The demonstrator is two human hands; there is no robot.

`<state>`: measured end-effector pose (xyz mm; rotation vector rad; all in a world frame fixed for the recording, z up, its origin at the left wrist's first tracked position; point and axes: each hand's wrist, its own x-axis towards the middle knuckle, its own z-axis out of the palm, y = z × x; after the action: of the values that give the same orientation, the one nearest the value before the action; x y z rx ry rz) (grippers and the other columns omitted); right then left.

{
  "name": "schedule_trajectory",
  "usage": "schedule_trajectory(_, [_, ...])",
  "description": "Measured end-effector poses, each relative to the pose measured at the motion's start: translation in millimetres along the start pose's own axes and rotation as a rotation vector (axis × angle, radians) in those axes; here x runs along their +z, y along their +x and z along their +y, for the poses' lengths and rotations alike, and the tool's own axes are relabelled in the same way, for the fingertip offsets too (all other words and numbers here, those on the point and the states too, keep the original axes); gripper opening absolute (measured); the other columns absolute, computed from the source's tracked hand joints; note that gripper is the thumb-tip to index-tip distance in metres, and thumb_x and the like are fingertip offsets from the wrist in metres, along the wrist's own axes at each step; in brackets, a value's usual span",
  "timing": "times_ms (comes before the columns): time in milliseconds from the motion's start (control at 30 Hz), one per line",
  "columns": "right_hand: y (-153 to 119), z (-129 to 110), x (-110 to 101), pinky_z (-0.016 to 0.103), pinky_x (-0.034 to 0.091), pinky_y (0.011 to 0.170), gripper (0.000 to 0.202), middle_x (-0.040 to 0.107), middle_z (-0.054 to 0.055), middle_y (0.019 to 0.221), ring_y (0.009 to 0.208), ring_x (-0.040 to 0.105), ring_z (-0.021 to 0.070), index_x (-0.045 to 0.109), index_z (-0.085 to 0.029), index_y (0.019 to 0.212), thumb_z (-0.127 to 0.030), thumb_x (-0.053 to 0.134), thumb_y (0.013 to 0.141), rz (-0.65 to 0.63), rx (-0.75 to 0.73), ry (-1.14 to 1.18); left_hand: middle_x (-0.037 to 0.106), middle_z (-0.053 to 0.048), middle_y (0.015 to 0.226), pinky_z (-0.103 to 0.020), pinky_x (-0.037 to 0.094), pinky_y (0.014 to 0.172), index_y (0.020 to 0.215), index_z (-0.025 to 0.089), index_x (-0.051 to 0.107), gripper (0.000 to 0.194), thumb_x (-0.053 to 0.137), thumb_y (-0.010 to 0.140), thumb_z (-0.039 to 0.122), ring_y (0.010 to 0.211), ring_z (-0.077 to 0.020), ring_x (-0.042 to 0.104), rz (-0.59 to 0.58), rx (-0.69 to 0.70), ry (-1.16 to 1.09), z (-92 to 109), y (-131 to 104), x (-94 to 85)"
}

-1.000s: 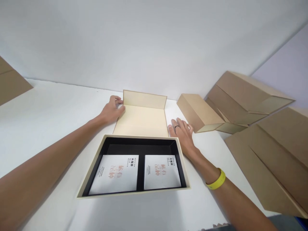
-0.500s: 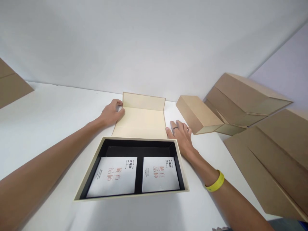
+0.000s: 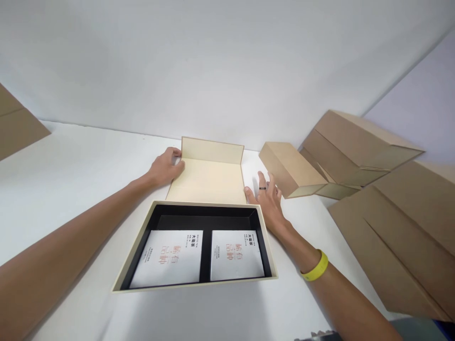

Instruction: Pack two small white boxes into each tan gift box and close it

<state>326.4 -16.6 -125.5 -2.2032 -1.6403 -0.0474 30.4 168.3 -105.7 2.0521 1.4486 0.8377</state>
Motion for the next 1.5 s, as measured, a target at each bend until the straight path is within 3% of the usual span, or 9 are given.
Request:
schedule_trajectory(67, [0, 0, 0, 0.055, 0.025, 0.119, 0.068, 0.014, 0.021, 0.166, 0.146, 0.032, 0.0339, 0.022, -0.016, 0.159, -0.056, 0.03, 0.105, 0.0, -0.003, -0.011, 0.062, -0.014, 0.142, -0.052, 0.046, 0.11, 0.131, 0.024, 0.054, 0.053, 0.066, 0.081, 0.039, 0.129, -0.0364, 0.059, 0.003, 0.0, -0.02, -1, -1, 0.1])
schedule_trajectory(200, [0, 0, -2, 0.054, 0.031, 0.115, 0.049, 0.048, 0.016, 0.145, 0.137, 0.041, 0.0325, 0.054, -0.019, 0.136, -0.051, 0.033, 0.106, -0.015, -0.054, -0.043, 0.064, -0.015, 0.14, -0.051, 0.046, 0.111, 0.127, 0.023, 0.053, 0.049, 0.065, 0.082, 0.038, 0.129, -0.0344, 0.06, 0.032, 0.013, -0.08, 1, -3, 0.0])
schedule_trajectory(267, [1, 0, -1, 0.053, 0.034, 0.113, 0.043, 0.054, 0.013, 0.137, 0.132, 0.046, 0.0305, 0.058, -0.019, 0.128, -0.049, 0.036, 0.106, -0.004, -0.07, -0.048, 0.066, -0.015, 0.135, -0.047, 0.047, 0.11, 0.127, 0.022, 0.052, 0.048, 0.065, 0.083, 0.037, 0.127, -0.0314, 0.061, 0.057, 0.035, -0.122, 2, -2, 0.0])
schedule_trajectory(433, [6, 2, 11, 0.053, 0.036, 0.114, 0.049, 0.052, 0.015, 0.143, 0.135, 0.047, 0.03, 0.048, -0.015, 0.139, -0.049, 0.044, 0.105, 0.081, -0.005, -0.027, 0.073, -0.012, 0.118, -0.042, 0.054, 0.098, 0.135, 0.02, 0.053, 0.057, 0.065, 0.084, 0.042, 0.109, -0.0267, 0.07, 0.068, 0.117, -0.223, -4, 5, -1.8])
schedule_trajectory(533, [7, 0, 18, 0.054, 0.036, 0.115, 0.05, 0.051, 0.016, 0.146, 0.138, 0.046, 0.0306, 0.045, -0.014, 0.143, -0.046, 0.047, 0.105, 0.132, 0.038, -0.014, 0.076, -0.009, 0.103, -0.039, 0.056, 0.09, 0.111, 0.018, 0.067, 0.04, 0.065, 0.084, 0.047, 0.095, -0.0253, 0.072, 0.065, 0.176, -0.251, -9, 8, -5.0])
schedule_trajectory(667, [7, -5, 22, 0.055, 0.038, 0.115, 0.045, 0.055, 0.014, 0.142, 0.136, 0.049, 0.0295, 0.051, -0.016, 0.139, -0.045, 0.049, 0.105, 0.17, 0.055, 0.004, 0.074, -0.005, 0.086, -0.038, 0.056, 0.085, 0.085, 0.02, 0.064, 0.026, 0.063, 0.085, 0.046, 0.084, -0.0227, 0.069, 0.128, 0.251, -0.242, -10, 1, -12.2])
schedule_trajectory(1033, [7, -3, 25, 0.054, 0.043, 0.112, 0.039, 0.057, 0.011, 0.137, 0.129, 0.054, 0.0277, 0.056, -0.018, 0.134, -0.043, 0.053, 0.104, 0.227, 0.134, 0.062, 0.072, -0.009, 0.1, -0.031, 0.052, 0.069, 0.095, 0.022, 0.065, 0.02, 0.052, 0.096, 0.037, 0.093, -0.0233, 0.068, 0.294, 0.492, -0.156, 4, -41, -49.2])
schedule_trajectory(1133, [8, -2, 23, 0.056, 0.041, 0.113, 0.039, 0.058, 0.011, 0.137, 0.132, 0.053, 0.0283, 0.057, -0.018, 0.133, -0.043, 0.055, 0.103, 0.22, 0.145, 0.08, 0.072, -0.009, 0.098, -0.028, 0.047, 0.057, 0.095, 0.022, 0.065, 0.018, 0.053, 0.096, 0.036, 0.089, -0.0227, 0.068, 0.287, 0.488, -0.142, 1, -42, -48.6])
schedule_trajectory(1500, [1, 9, 18, 0.057, 0.037, 0.116, 0.042, 0.058, 0.011, 0.138, 0.134, 0.052, 0.0285, 0.056, -0.018, 0.135, -0.046, 0.052, 0.104, 0.207, 0.126, 0.158, 0.072, -0.007, 0.092, -0.032, 0.051, 0.063, 0.091, 0.023, 0.064, 0.018, 0.054, 0.094, 0.038, 0.081, -0.0228, 0.067, 0.309, 0.469, -0.157, -6, -34, -39.0])
